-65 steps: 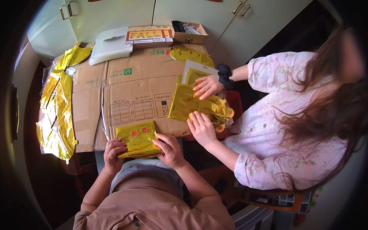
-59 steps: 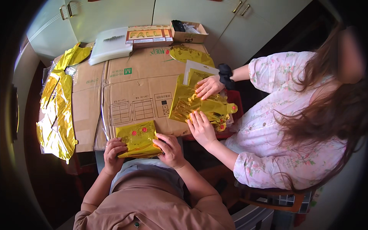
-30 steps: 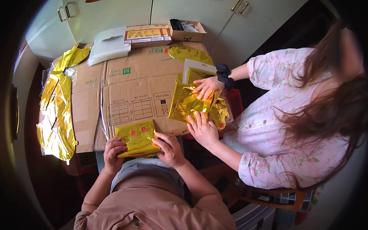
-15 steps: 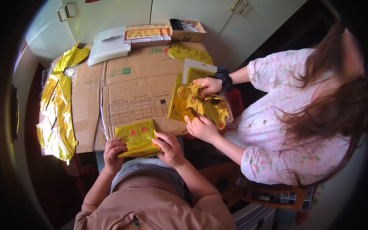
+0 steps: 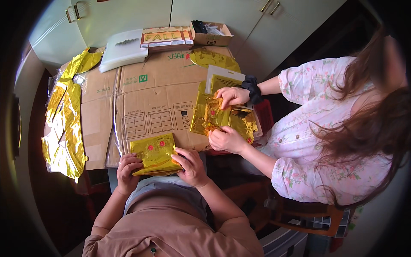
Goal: Folding and stacking gold-colored square sheets of paper on a cardboard work surface.
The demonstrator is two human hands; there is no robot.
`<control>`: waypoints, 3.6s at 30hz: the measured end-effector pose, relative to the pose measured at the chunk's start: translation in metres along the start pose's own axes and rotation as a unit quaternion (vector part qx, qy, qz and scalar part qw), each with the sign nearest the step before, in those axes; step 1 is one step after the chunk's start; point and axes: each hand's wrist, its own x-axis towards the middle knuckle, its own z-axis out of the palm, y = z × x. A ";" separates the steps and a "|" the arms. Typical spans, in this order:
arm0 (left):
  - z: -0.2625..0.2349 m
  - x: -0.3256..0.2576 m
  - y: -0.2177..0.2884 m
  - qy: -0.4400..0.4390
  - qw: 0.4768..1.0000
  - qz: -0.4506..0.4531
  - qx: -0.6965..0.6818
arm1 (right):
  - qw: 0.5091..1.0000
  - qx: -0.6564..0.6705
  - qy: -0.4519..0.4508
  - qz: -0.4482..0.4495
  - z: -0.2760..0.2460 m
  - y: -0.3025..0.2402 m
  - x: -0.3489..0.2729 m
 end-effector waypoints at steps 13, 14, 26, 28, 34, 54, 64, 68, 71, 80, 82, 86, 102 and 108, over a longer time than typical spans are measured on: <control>-0.003 -0.005 -0.005 -0.008 1.000 0.006 -0.022 | 1.000 0.013 0.017 0.008 0.004 0.002 -0.004; -0.002 -0.004 -0.005 -0.007 1.000 0.007 -0.020 | 0.999 0.021 0.022 0.012 0.004 0.002 -0.004; -0.003 -0.008 -0.004 -0.012 0.999 0.023 0.032 | 0.996 -0.062 -0.024 -0.057 -0.003 0.001 -0.002; -0.002 -0.010 -0.005 -0.010 0.999 0.029 0.045 | 0.996 -0.066 -0.026 -0.061 -0.004 0.000 -0.001; 0.001 -0.019 -0.007 0.006 0.997 0.041 0.060 | 0.995 -0.066 -0.030 -0.063 -0.003 0.001 0.000; -0.001 -0.013 -0.007 -0.008 0.999 0.011 0.042 | 0.996 -0.062 -0.034 -0.049 -0.004 0.003 0.004; -0.008 0.000 0.002 -0.008 1.000 -0.016 0.000 | 1.000 -0.006 -0.007 -0.015 -0.001 0.002 0.004; -0.016 0.016 0.008 -0.002 0.999 -0.031 -0.038 | 1.000 0.030 -0.004 -0.007 -0.009 -0.009 0.023; -0.029 0.038 0.015 -0.028 0.999 -0.022 -0.023 | 0.995 0.102 0.000 -0.005 -0.017 -0.012 0.045; -0.013 0.052 -0.004 0.025 0.781 -0.364 -0.507 | 0.862 0.374 -0.009 0.342 -0.012 -0.014 0.075; -0.007 0.050 -0.003 0.054 0.727 -0.407 -0.551 | 0.854 0.366 0.002 0.369 -0.002 -0.013 0.073; -0.010 0.058 0.018 0.045 0.654 -0.468 -0.593 | 0.851 0.347 0.005 0.394 0.005 -0.014 0.064; 0.005 0.041 0.009 0.039 0.667 -0.463 -0.583 | 0.781 0.444 -0.020 0.439 0.008 -0.005 0.051; 0.005 0.044 0.010 0.030 0.683 -0.453 -0.572 | 0.803 0.417 -0.004 0.426 0.014 0.004 0.043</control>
